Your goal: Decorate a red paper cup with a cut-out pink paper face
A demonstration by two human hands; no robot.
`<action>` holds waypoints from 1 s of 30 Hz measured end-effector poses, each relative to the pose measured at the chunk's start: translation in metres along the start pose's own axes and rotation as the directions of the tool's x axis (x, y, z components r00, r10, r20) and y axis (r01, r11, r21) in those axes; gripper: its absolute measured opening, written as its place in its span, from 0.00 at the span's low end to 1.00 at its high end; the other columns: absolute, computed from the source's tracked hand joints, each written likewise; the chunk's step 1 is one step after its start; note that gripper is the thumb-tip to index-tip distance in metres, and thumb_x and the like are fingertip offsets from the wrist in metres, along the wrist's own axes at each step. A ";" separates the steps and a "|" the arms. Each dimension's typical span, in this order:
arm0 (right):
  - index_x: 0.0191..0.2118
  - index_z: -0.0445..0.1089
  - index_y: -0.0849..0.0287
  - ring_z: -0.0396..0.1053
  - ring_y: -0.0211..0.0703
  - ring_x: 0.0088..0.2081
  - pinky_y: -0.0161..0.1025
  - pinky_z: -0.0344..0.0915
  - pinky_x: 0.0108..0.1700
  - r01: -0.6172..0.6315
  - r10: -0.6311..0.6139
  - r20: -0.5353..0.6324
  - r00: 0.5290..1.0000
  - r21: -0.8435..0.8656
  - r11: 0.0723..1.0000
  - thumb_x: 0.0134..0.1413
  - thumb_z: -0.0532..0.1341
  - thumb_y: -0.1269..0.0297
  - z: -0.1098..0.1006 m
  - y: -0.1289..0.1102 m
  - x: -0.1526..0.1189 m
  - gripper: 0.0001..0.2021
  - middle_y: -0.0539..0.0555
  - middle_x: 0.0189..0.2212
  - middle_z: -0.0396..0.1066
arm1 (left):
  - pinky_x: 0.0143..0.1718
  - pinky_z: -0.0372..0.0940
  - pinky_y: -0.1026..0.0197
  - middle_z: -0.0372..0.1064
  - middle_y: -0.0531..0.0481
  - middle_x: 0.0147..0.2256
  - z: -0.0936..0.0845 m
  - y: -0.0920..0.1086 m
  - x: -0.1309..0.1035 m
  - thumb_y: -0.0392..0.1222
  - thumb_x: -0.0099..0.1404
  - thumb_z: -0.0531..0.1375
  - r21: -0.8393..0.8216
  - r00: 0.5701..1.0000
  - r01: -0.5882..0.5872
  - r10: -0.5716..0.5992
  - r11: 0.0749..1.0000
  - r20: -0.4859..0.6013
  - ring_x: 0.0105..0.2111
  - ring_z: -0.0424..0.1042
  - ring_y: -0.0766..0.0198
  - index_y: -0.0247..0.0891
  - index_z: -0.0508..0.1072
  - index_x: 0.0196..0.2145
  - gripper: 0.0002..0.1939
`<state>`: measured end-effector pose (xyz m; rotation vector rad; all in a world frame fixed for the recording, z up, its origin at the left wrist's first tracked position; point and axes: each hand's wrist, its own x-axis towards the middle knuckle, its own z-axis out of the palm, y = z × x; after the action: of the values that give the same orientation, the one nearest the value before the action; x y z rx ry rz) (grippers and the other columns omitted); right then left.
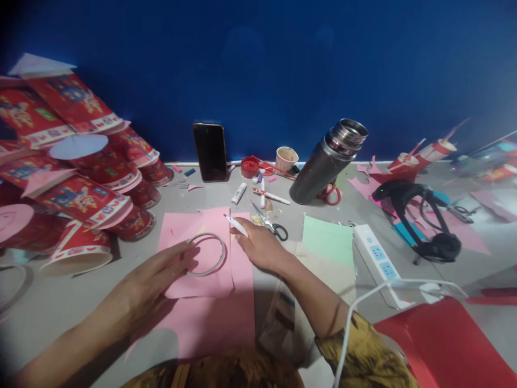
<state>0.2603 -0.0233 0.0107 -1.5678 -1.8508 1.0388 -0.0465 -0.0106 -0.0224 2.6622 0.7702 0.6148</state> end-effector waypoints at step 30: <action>0.54 0.72 0.54 0.79 0.48 0.47 0.45 0.71 0.53 0.150 -0.149 -0.196 0.969 -0.009 0.989 0.68 0.55 0.67 0.002 -0.002 -0.009 0.14 0.53 0.44 0.83 | 0.56 0.71 0.50 0.71 0.46 0.57 -0.039 0.004 0.006 0.36 0.73 0.56 0.124 0.952 0.204 -0.167 0.971 -0.256 0.55 0.74 0.51 0.46 0.72 0.58 0.18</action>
<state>0.2597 -0.0329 0.0120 -1.4456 -1.7969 0.7920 -0.0585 -0.0041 0.0145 2.6321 1.1640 0.8764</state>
